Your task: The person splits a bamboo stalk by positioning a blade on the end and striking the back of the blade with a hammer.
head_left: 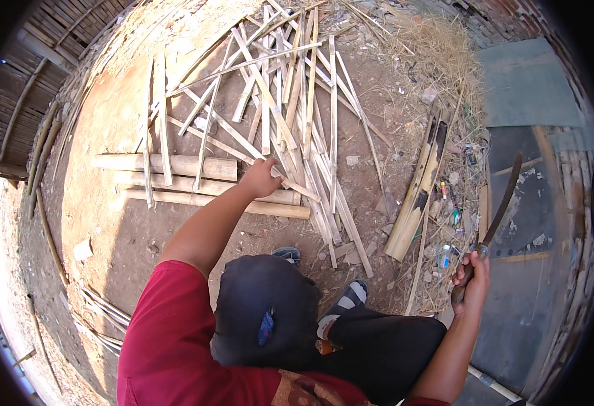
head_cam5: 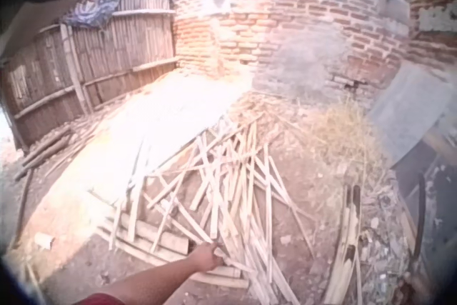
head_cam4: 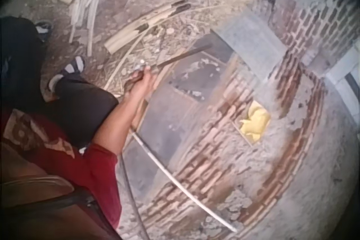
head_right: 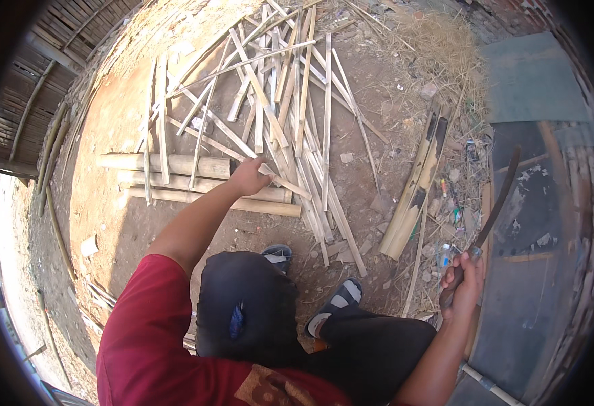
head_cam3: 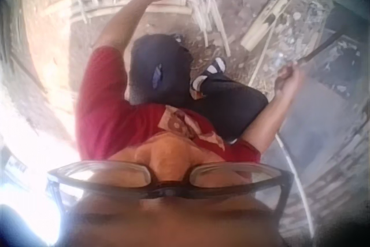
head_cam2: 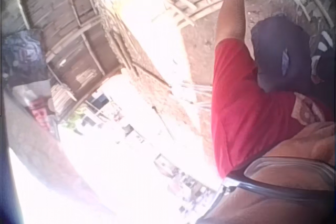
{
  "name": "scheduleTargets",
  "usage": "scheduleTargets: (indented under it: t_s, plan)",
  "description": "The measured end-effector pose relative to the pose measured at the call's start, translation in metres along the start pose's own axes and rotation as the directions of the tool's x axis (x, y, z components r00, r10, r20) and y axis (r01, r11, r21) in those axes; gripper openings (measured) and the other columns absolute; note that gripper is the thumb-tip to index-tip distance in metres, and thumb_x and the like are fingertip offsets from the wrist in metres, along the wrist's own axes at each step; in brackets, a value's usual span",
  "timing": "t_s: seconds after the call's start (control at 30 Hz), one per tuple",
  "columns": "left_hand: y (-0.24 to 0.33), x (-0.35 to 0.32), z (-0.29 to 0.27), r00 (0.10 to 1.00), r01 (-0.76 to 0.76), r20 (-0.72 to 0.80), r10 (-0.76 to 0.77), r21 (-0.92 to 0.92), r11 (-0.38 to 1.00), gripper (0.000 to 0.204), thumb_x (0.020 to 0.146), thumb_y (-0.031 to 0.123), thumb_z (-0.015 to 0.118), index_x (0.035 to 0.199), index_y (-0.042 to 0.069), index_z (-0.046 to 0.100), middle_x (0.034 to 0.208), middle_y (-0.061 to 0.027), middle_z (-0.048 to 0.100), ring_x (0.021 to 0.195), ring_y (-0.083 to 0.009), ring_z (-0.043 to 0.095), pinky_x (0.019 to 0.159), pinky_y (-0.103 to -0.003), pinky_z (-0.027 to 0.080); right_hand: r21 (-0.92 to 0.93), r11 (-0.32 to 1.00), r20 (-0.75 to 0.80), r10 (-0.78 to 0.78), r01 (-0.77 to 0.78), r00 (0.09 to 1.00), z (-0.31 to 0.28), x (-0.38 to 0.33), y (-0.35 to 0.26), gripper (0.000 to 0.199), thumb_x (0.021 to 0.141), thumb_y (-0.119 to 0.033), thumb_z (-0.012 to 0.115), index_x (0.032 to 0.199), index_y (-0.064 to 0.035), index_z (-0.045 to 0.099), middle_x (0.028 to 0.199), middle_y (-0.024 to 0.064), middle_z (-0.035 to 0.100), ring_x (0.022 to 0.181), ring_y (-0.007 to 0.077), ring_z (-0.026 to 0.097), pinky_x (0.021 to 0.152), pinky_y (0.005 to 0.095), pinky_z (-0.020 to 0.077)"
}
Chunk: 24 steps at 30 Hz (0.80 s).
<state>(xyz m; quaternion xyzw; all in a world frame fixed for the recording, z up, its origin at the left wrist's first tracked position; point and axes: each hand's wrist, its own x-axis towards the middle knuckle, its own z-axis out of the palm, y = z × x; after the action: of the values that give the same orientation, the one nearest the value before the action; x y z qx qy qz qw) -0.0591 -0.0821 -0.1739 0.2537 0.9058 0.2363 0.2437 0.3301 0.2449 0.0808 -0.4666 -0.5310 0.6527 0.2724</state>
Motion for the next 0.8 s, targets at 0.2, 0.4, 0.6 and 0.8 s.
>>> scheduleTargets:
  t_s: [0.2, 0.4, 0.6, 0.8]
  plan:
    - [0.069, 0.077, 0.009, 0.982, 0.134, 0.11, -0.156, 0.188, 0.973, 0.078, 0.096, 0.052, 0.064, 0.163, 0.026, 0.031, 0.155, -0.0347, 0.03, 0.137, -0.0507, 0.046, 0.112, -0.049, 0.046, 0.046, 0.999, -0.064, -0.001, 0.004, 0.998, -0.013, -0.006, -0.003, 0.014, 0.1, -0.018, 0.063, 0.104, -0.0118, 0.052, 0.084, 0.0022, 0.055, 0.057, 0.0092, 0.051, 0.046, 0.0242, 0.042]
    - [0.075, 0.097, 0.016, 0.969, 0.236, 0.009, -0.247, 0.267, 0.934, 0.057, 0.096, 0.044, 0.067, 0.145, 0.017, 0.058, 0.162, -0.0259, 0.021, 0.131, -0.0473, 0.054, 0.111, -0.048, 0.048, 0.024, 1.0, -0.12, 0.02, -0.018, 0.993, -0.032, -0.002, 0.005, 0.014, 0.1, -0.021, 0.065, 0.106, -0.0142, 0.054, 0.085, 0.0007, 0.055, 0.057, 0.0081, 0.05, 0.047, 0.0227, 0.0408]
    - [0.048, 0.107, 0.018, 0.903, 0.411, -0.152, -0.402, 0.033, 0.911, 0.039, 0.094, 0.025, 0.07, 0.123, 0.0, 0.064, 0.145, -0.0219, 0.041, 0.122, -0.0405, 0.06, 0.104, -0.044, 0.053, 0.03, 0.998, -0.148, 0.057, -0.053, 0.987, -0.045, 0.0, 0.009, 0.012, 0.1, -0.02, 0.064, 0.103, -0.0141, 0.054, 0.084, 0.0008, 0.055, 0.056, 0.0082, 0.05, 0.046, 0.0235, 0.0411]
    - [-0.028, 0.118, -0.009, 0.67, 0.439, -0.235, -0.704, -0.64, 0.631, 0.053, 0.088, 0.02, 0.067, 0.13, -0.001, 0.042, 0.113, -0.02, 0.063, 0.088, -0.0351, 0.07, 0.073, -0.044, 0.057, -0.02, 0.999, -0.126, 0.026, -0.029, 0.992, -0.038, -0.006, 0.003, 0.012, 0.1, -0.018, 0.063, 0.102, -0.0133, 0.052, 0.082, 0.0013, 0.056, 0.054, 0.0081, 0.052, 0.045, 0.024, 0.0416]
